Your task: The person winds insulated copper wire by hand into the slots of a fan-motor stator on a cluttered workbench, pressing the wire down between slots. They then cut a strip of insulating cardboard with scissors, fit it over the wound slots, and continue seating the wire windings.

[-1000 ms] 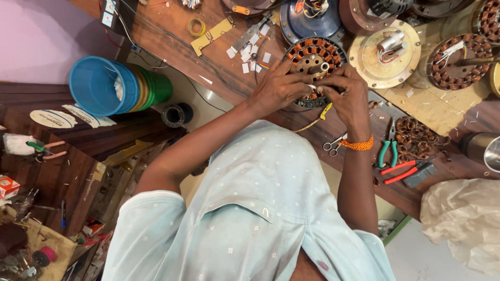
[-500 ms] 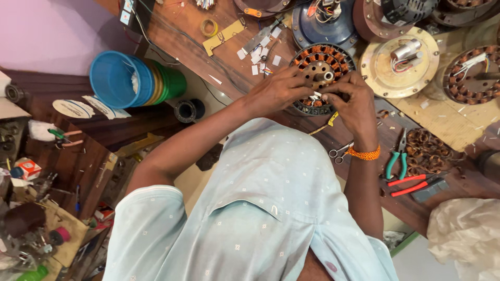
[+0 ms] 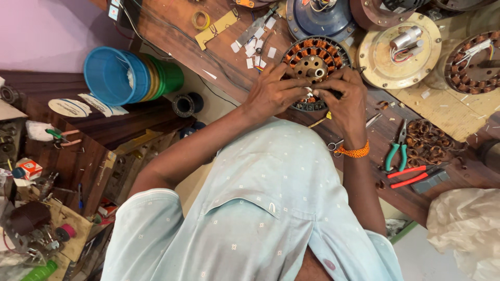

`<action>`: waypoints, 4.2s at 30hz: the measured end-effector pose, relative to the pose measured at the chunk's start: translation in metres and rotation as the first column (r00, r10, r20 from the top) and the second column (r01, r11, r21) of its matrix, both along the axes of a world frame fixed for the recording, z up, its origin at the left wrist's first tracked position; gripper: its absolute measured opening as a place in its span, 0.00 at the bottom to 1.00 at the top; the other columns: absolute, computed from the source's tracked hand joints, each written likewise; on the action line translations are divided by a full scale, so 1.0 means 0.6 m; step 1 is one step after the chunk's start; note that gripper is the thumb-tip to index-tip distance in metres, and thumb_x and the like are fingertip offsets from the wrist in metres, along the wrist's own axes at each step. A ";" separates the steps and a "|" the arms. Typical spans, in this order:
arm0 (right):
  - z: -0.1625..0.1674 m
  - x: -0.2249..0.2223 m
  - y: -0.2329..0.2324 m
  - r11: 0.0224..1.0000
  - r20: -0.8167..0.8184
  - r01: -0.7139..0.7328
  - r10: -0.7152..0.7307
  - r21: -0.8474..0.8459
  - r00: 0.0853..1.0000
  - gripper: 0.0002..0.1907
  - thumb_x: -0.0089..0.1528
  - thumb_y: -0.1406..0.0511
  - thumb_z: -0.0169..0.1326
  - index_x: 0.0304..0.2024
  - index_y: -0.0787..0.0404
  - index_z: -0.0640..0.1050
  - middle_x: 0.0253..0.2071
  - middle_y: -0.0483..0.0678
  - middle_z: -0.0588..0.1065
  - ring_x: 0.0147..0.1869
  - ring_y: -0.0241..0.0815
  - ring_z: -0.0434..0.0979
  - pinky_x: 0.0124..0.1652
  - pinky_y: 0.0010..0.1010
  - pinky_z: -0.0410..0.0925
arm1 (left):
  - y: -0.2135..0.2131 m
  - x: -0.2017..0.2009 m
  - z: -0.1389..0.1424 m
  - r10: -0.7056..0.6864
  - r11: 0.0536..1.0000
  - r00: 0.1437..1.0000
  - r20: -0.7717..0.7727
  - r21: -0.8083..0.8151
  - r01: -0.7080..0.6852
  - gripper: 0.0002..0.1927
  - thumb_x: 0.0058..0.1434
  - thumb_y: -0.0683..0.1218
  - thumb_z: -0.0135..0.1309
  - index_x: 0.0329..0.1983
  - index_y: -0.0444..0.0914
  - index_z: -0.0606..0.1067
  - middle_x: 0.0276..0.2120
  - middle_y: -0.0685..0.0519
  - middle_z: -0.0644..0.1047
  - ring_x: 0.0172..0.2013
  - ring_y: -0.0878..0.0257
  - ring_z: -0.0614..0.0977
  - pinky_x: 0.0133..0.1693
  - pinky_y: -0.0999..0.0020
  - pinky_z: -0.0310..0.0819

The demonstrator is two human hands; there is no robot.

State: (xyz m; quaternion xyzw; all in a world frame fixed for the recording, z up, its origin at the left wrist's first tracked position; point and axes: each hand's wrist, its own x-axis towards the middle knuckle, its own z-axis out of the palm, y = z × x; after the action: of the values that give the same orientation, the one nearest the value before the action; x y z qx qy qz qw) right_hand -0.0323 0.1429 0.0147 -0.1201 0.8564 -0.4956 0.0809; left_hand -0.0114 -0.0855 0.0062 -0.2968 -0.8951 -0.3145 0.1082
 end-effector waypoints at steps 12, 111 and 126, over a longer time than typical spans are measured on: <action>0.013 0.013 -0.001 0.995 -0.030 -0.050 0.053 0.084 0.998 0.13 0.58 0.70 0.69 0.46 0.55 0.87 0.39 0.48 0.72 0.49 0.46 0.69 0.50 0.36 0.65 | -0.024 -0.004 -0.014 -0.130 0.989 0.986 0.106 0.085 0.121 0.12 0.62 0.40 0.61 0.49 0.41 0.83 0.55 0.59 0.80 0.54 0.60 0.75 0.52 0.61 0.68; 0.000 0.104 -0.099 0.948 -0.246 0.314 -0.294 0.045 0.924 0.10 0.63 0.71 0.67 0.46 0.66 0.82 0.50 0.53 0.75 0.56 0.48 0.75 0.53 0.38 0.70 | -0.053 0.017 0.003 -0.043 0.998 0.999 -0.014 0.049 0.044 0.09 0.61 0.45 0.64 0.45 0.42 0.82 0.42 0.57 0.82 0.33 0.59 0.84 0.32 0.63 0.78; -0.005 0.118 -0.120 0.917 -0.213 0.400 -0.391 0.000 0.896 0.09 0.63 0.71 0.68 0.44 0.67 0.83 0.54 0.53 0.72 0.61 0.49 0.74 0.58 0.40 0.68 | -0.079 -0.005 0.020 -0.045 0.999 0.943 0.330 0.013 0.044 0.23 0.61 0.51 0.66 0.59 0.50 0.76 0.40 0.53 0.84 0.34 0.52 0.85 0.33 0.56 0.77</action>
State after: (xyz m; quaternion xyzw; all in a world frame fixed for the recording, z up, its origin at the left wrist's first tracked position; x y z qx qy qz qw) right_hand 0.0386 0.0709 0.0119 0.0068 0.8772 -0.4676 -0.1090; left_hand -0.0142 -0.1331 0.0182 -0.2599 -0.8928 -0.3645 -0.0494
